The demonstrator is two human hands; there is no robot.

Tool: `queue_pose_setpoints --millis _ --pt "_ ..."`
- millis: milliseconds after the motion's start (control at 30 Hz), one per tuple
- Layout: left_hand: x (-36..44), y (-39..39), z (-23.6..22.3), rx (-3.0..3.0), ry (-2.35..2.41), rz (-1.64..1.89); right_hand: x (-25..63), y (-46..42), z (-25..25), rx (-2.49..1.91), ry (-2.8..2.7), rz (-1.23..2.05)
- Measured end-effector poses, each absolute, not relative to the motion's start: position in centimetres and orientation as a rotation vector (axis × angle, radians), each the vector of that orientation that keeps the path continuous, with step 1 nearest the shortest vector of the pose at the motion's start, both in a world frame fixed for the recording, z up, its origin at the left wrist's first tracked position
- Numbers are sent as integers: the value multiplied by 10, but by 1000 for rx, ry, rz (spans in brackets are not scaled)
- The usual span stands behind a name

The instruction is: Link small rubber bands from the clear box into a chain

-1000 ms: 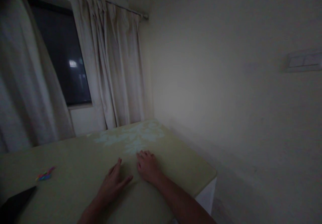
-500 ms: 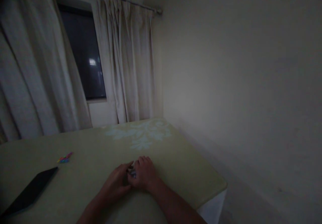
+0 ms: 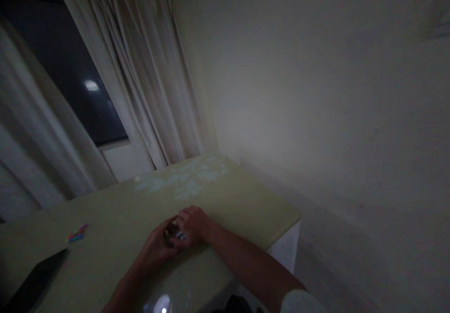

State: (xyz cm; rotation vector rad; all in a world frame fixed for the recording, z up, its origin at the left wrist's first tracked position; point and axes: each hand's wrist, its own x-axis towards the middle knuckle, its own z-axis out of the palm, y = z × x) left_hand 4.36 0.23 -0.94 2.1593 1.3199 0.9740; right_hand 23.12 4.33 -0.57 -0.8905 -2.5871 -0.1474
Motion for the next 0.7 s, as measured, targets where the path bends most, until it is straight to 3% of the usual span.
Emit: queue_pose_setpoints --millis 700 --pt "37 12 -18 2210 1427 1094 238 51 -1 -1217 -2260 -95"
